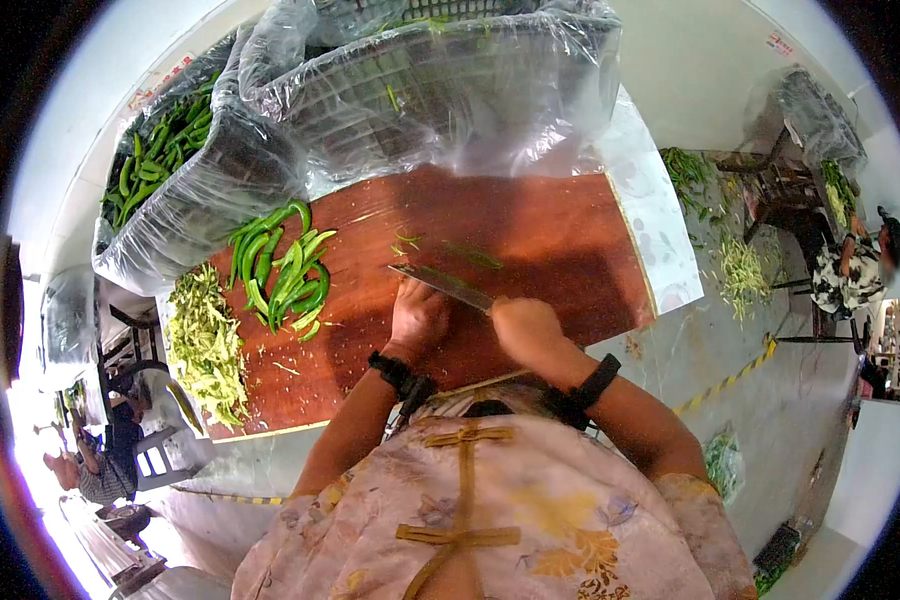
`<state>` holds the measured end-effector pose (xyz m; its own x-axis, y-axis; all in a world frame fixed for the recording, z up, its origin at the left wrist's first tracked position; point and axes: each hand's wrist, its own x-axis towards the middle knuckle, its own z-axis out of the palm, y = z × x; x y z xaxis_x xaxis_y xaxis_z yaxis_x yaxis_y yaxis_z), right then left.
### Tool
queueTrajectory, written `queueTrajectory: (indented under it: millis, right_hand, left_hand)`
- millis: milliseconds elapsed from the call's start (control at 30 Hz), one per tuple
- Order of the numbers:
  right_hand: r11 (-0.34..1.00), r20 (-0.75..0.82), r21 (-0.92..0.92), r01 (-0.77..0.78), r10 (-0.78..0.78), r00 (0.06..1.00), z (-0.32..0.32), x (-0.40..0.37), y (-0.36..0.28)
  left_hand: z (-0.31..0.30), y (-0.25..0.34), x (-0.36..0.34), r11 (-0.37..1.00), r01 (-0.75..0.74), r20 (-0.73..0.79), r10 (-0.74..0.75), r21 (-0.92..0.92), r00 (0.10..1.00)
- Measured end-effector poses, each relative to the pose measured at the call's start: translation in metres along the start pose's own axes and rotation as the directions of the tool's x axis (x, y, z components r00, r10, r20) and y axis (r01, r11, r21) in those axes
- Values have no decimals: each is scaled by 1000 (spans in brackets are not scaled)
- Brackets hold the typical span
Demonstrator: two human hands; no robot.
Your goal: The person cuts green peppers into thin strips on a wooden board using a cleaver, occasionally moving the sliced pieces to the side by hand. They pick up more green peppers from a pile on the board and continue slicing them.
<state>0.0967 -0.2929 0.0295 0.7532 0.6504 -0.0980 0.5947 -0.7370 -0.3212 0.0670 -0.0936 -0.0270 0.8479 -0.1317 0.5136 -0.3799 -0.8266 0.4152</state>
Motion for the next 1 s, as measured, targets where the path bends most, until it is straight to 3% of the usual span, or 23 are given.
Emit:
queueTrajectory:
  millis: [200,333,433,500,700,767,1000]
  right_hand:
    - [1000,3,-12,2,-2,1000,5,18,-10]
    - [998,-3,29,58,-57,998,4,49,-24]
    - [998,-20,43,50,-49,999,14,66,-21]
    - [999,-69,35,-34,36,997,14,70,-15]
    - [995,-10,67,-78,79,997,-9,34,-9]
    - [996,-19,80,-37,39,999,-11,18,-12]
    - [997,60,44,-66,63,996,-11,4,-8]
  left_hand:
    - [0,0,0,999,-32,-42,32,22,999]
    - [-1,-2,-4,1000,-22,6,22,-7,1000]
    - [2,-3,-3,1000,-20,15,20,-10,1000]
    - [3,-3,-4,1000,-5,9,5,3,1000]
    - [1,0,-2,998,4,-33,-6,-58,999]
    - [2,-1,-2,999,-32,-64,32,4,997]
    - [6,-6,-5,1000,-23,-19,23,-10,1000]
